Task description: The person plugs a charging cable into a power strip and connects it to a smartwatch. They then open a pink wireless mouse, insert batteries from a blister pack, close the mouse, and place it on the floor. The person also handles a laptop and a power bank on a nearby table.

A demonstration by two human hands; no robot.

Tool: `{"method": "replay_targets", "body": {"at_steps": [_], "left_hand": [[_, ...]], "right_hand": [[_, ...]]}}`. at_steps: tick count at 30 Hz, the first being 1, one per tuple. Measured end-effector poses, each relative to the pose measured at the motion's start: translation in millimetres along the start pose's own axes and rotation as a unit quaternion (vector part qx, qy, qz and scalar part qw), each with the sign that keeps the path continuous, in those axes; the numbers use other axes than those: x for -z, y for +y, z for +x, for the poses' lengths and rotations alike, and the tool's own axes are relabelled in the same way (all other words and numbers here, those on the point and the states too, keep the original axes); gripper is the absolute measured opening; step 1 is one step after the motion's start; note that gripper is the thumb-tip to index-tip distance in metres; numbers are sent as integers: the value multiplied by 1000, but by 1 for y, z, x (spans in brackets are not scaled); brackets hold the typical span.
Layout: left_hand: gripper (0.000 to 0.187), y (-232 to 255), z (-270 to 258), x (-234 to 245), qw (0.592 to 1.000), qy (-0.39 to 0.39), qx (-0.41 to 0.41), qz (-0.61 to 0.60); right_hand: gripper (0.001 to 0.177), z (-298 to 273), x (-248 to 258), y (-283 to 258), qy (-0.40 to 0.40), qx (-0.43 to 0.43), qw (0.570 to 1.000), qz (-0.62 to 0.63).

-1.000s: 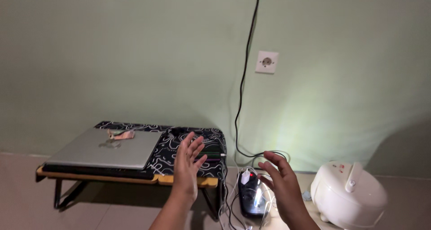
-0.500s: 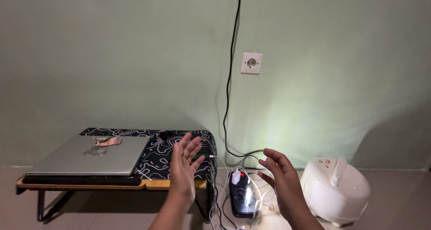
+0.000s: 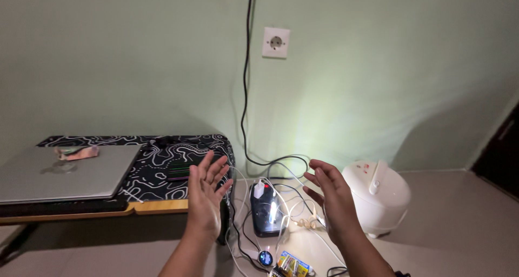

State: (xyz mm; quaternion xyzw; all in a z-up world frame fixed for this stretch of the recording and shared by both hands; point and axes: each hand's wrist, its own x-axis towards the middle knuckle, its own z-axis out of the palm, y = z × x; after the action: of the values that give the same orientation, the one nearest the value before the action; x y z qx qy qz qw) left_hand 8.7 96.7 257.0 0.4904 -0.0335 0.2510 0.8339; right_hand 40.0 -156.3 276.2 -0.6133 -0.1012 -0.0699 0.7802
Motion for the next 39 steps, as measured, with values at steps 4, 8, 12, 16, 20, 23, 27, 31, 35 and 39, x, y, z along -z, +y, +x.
{"method": "replay_targets", "body": {"at_steps": [4,8,12,16,20,23,27,31,35,39], "left_hand": [[77,-10,1,1,1000,-7,6,7],[79,-31,1,3,999,-12,9,30],[80,-62,0,10,997,-48,19,54],[81,-103,9,18,995,-75,33,50],[81,-148,15,31,993,-68,85,49],[80,-175,19,38,989,-70,101,81],[77,-206,27,46,985,-72,121,96],[69,-242,41,51,981,-77,139,112],[53,-290,51,59,950,-57,169,258],[45,-328,56,70,899,-128,99,406]], "right_hand": [[41,1,10,12,8,-9,1000,4],[41,4,22,28,14,-18,1000,1],[42,11,30,52,11,-26,1000,-6],[43,29,31,91,5,-37,999,-32],[39,49,34,148,-8,-63,994,-84],[36,62,36,193,-20,-72,987,-141],[39,83,34,247,-37,-57,973,-221],[42,95,33,280,-52,67,912,-401],[45,107,33,294,-74,83,846,-521],[43,126,30,317,-107,13,795,-596]]}}
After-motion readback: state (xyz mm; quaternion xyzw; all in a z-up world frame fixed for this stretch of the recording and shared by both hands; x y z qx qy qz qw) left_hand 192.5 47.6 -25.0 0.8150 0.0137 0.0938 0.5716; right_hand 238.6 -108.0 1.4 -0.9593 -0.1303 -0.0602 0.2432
